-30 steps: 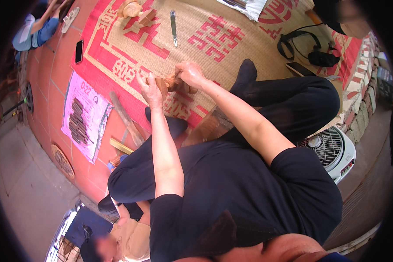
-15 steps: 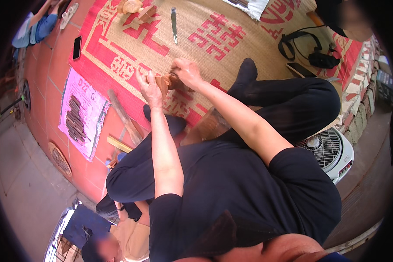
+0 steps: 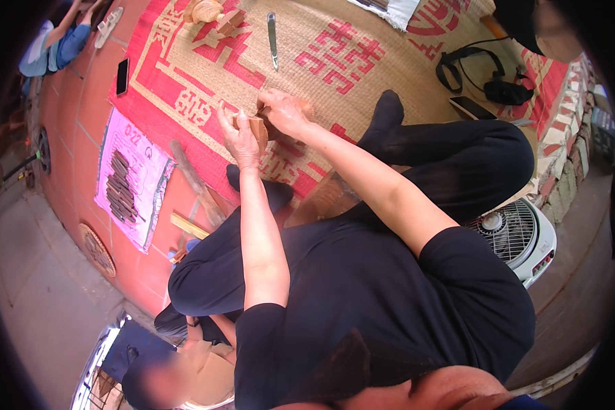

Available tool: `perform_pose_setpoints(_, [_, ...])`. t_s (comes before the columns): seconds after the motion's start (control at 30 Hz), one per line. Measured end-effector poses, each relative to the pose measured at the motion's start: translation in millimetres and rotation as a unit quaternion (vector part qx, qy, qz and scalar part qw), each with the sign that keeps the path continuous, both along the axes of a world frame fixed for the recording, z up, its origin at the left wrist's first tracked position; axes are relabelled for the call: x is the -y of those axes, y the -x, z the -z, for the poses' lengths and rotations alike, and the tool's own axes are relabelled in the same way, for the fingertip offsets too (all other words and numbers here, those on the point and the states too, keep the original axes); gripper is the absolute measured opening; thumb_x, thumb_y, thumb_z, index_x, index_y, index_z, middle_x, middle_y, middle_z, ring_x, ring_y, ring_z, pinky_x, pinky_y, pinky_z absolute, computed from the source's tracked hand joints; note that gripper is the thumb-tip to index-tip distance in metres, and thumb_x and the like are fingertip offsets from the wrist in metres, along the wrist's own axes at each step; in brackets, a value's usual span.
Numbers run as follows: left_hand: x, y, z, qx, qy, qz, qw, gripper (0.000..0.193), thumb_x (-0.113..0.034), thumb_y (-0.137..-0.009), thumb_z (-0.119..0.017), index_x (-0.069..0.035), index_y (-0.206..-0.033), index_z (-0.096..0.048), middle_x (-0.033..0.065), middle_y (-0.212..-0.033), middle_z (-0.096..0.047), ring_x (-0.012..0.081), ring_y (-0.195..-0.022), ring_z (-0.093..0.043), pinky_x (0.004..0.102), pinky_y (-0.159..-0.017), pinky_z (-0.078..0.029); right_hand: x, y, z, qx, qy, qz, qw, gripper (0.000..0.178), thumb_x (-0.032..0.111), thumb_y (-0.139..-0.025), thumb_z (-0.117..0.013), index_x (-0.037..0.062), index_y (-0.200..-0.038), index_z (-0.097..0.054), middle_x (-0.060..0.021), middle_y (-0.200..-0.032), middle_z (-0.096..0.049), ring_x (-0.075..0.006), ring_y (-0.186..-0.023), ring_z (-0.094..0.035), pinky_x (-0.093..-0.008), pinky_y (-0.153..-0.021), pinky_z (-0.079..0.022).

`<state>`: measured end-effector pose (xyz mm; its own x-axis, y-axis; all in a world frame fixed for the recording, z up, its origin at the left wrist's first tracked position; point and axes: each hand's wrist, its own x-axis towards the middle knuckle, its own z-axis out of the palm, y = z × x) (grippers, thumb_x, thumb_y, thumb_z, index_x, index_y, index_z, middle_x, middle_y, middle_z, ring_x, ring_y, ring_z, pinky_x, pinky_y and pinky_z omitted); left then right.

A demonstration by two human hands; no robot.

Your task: The person sits on a mat and carves a small wooden object using a knife. They hold the wood in one hand and use the knife to shape it, occasionally rotating the piece to work on different sides.

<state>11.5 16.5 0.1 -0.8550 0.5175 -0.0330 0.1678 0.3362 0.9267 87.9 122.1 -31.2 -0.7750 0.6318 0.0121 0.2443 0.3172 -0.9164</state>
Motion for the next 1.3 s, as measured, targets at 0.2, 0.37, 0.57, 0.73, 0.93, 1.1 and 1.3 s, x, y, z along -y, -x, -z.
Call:
perform_pose_setpoints(0.2, [4.4,4.9,3.1,0.023,-0.004,-0.018,1.0,0.05,-0.019,-0.092,-0.052,-0.006,-0.137,-0.035,0.0055,-0.083,-0.053,0.0158,-0.078,-0.052,0.0312,-0.075,-0.044,10.5,-25.3,9.4,0.032,-0.014,-0.027,0.999,0.011,0.009,-0.078,-0.054,0.0074,-0.084,-0.063,-0.0146,-0.086,-0.061,-0.0331,-0.085,-0.061,-0.0428,-0.074,-0.047])
perform_pose_setpoints(0.37, [2.9,0.7,2.4,0.008,0.01,-0.017,1.0,0.05,-0.019,-0.093,-0.051,-0.006,-0.137,-0.034,0.005,-0.084,-0.054,0.0162,-0.078,-0.052,0.031,-0.076,-0.043,-1.9,-10.0,-13.3,0.018,0.004,0.027,0.999,0.011,0.008,-0.077,-0.054,0.0069,-0.083,-0.063,-0.0149,-0.085,-0.061,-0.0329,-0.087,-0.06,-0.042,-0.074,-0.047])
perform_pose_setpoints(0.57, [4.4,4.5,2.7,0.04,0.001,-0.038,0.998,0.048,-0.02,-0.093,-0.051,-0.006,-0.136,-0.035,0.0056,-0.083,-0.054,0.0164,-0.077,-0.052,0.0318,-0.075,-0.043,10.5,-23.5,10.4,0.036,-0.016,-0.026,0.999,0.013,0.008,-0.078,-0.054,0.0097,-0.087,-0.063,-0.015,-0.088,-0.06,-0.0345,-0.088,-0.059,-0.042,-0.076,-0.047])
perform_pose_setpoints(0.73, [5.8,7.6,5.2,0.005,0.001,-0.024,1.0,0.047,-0.016,-0.095,-0.049,-0.006,-0.138,-0.033,0.0019,-0.076,-0.05,0.0095,-0.07,-0.05,0.025,-0.067,-0.044,0.7,-25.5,3.0,0.053,-0.006,0.005,0.999,0.012,0.008,-0.079,-0.053,0.009,-0.086,-0.063,-0.0141,-0.088,-0.06,-0.034,-0.087,-0.059,-0.0424,-0.074,-0.047])
perform_pose_setpoints(0.93, [1.1,3.4,0.4,0.037,0.005,-0.018,0.999,0.048,-0.018,-0.092,-0.051,-0.006,-0.136,-0.034,0.0073,-0.085,-0.055,0.0175,-0.078,-0.054,0.033,-0.075,-0.044,10.6,-6.3,2.3,0.037,-0.016,-0.005,0.999,0.009,0.011,-0.08,-0.055,0.0075,-0.084,-0.062,-0.0162,-0.085,-0.059,-0.0337,-0.086,-0.06,-0.043,-0.073,-0.046])
perform_pose_setpoints(1.1, [4.7,5.4,-4.6,0.032,0.017,-0.027,0.999,0.049,-0.018,-0.093,-0.051,-0.006,-0.136,-0.035,0.0071,-0.084,-0.055,0.0176,-0.079,-0.055,0.0326,-0.076,-0.044,5.1,-30.9,5.9,0.054,-0.02,-0.007,0.998,0.007,0.014,-0.079,-0.058,0.0094,-0.082,-0.063,-0.0119,-0.085,-0.06,-0.0321,-0.083,-0.06,-0.0413,-0.071,-0.046])
perform_pose_setpoints(1.3, [-2.8,-0.2,-2.9,0.004,0.025,-0.012,1.0,0.048,-0.018,-0.092,-0.052,-0.007,-0.136,-0.036,0.0066,-0.085,-0.055,0.0177,-0.081,-0.055,0.0324,-0.078,-0.044,1.1,0.4,3.9,0.005,0.023,-0.004,1.0,0.01,0.009,-0.078,-0.055,0.0088,-0.085,-0.062,-0.0157,-0.087,-0.06,-0.034,-0.087,-0.06,-0.0441,-0.073,-0.047])
